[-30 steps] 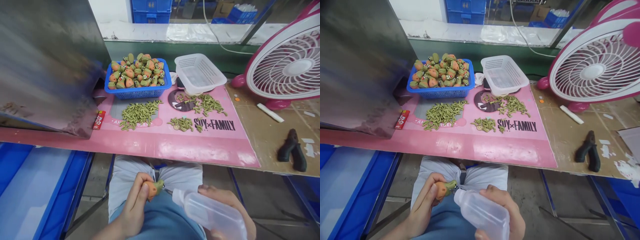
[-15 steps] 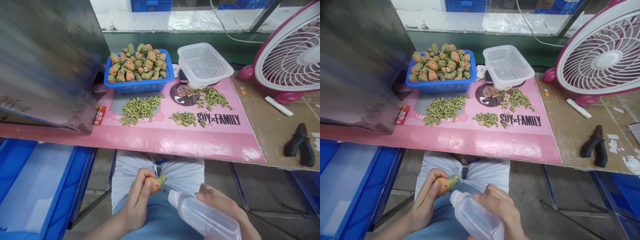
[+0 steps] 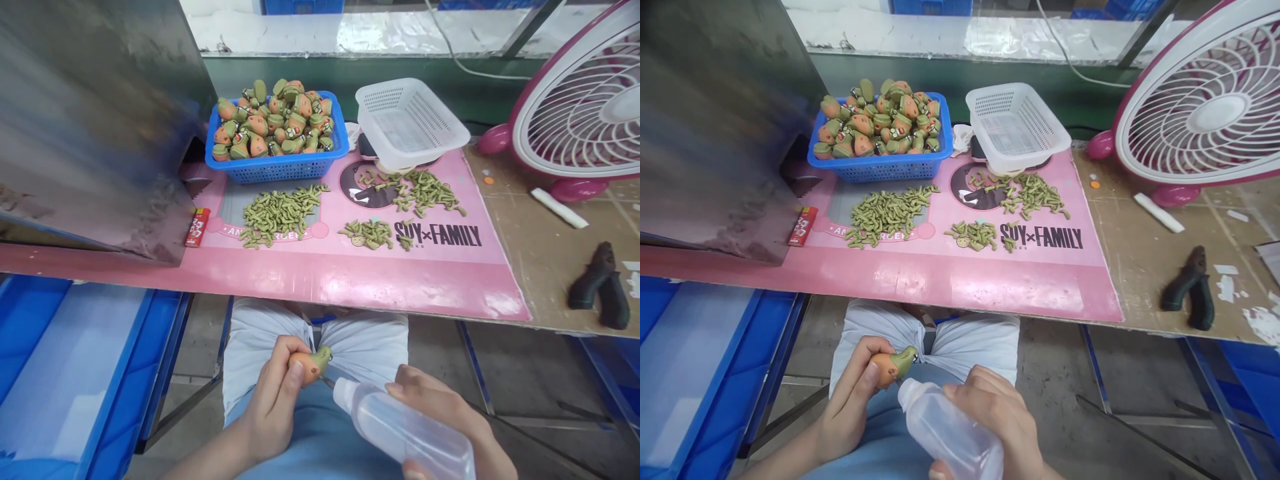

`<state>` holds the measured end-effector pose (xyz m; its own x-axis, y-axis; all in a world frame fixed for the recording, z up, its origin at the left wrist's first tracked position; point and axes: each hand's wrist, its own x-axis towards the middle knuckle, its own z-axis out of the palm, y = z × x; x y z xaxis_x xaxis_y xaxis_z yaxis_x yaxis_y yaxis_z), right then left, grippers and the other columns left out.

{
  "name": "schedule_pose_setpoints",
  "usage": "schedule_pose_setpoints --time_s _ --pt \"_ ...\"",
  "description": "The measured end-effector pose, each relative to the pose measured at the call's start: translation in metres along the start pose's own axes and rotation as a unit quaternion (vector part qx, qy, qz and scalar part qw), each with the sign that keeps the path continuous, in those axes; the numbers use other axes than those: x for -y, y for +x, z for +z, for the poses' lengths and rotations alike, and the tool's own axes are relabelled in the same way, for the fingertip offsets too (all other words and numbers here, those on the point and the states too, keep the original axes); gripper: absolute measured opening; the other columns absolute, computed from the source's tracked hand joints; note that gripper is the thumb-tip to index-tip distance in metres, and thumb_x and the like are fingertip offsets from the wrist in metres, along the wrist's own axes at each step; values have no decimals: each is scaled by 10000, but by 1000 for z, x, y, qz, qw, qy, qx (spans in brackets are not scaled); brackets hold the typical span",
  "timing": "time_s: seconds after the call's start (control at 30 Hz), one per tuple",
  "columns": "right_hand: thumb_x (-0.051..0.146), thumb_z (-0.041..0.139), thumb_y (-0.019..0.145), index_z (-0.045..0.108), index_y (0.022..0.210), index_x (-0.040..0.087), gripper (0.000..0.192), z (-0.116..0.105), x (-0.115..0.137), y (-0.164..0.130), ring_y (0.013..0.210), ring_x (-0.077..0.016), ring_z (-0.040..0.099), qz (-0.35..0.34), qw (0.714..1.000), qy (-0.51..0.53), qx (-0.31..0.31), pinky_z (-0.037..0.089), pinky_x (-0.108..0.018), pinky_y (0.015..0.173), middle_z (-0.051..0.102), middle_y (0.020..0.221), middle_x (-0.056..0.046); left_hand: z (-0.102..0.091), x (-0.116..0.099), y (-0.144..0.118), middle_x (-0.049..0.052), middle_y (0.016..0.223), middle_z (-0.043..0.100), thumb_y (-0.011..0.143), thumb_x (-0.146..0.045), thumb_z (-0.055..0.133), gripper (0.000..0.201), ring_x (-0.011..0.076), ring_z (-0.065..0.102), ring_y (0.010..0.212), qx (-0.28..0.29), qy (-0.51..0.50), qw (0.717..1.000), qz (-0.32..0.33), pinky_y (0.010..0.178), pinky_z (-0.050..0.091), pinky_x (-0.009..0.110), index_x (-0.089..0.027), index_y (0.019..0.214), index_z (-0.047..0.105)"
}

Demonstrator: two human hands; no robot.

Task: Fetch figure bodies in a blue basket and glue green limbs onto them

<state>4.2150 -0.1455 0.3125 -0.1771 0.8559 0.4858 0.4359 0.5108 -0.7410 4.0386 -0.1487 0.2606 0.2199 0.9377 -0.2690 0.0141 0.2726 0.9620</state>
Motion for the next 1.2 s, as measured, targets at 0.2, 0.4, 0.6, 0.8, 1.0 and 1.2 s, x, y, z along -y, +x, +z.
schedule_pose_setpoints --time_s 0.2,0.4,0.6,0.8,1.0,1.2 --pt "306 444 862 504 1055 152 254 2 0 -2 396 -156 449 2 1000 4 -9 382 -304 376 521 570 -32 0 -1 2 -21 624 515 868 -491 323 325 148 457 564 -3 -5 1000 2 554 362 267 -216 872 497" --pt "304 444 858 506 1068 162 261 1 2 -4 415 -163 457 18 1000 11 -13 396 -317 388 524 584 -36 -1 -1 1 -12 651 530 873 -485 317 322 153 472 585 2 5 1000 -5 567 365 272 -213 886 490" --pt "308 436 865 501 1064 163 254 0 2 -2 419 -161 465 23 1000 11 -7 397 -313 392 539 601 -40 -1 -1 -1 -23 666 527 889 -446 315 277 142 479 602 1 7 1000 8 582 374 257 -225 905 481" --pt "303 449 854 506 1058 155 259 -1 1 -2 410 -160 457 11 1000 10 -3 397 -315 381 519 578 -31 -1 2 -1 -15 690 550 893 -434 311 271 151 497 628 0 6 1000 13 602 380 262 -220 919 475" --pt "307 447 853 511 1066 151 272 0 1 -4 426 -161 460 16 1000 22 -7 400 -312 394 492 578 -23 -1 4 -3 -17 711 563 894 -434 314 266 148 501 651 7 -6 1000 6 619 374 259 -221 932 468" --pt "276 462 840 527 1058 132 269 0 2 -4 423 -153 433 11 999 35 -20 372 -297 372 459 566 -11 -2 2 -2 -20 703 546 891 -441 316 277 150 481 636 -4 0 1000 -6 612 363 263 -216 926 474"
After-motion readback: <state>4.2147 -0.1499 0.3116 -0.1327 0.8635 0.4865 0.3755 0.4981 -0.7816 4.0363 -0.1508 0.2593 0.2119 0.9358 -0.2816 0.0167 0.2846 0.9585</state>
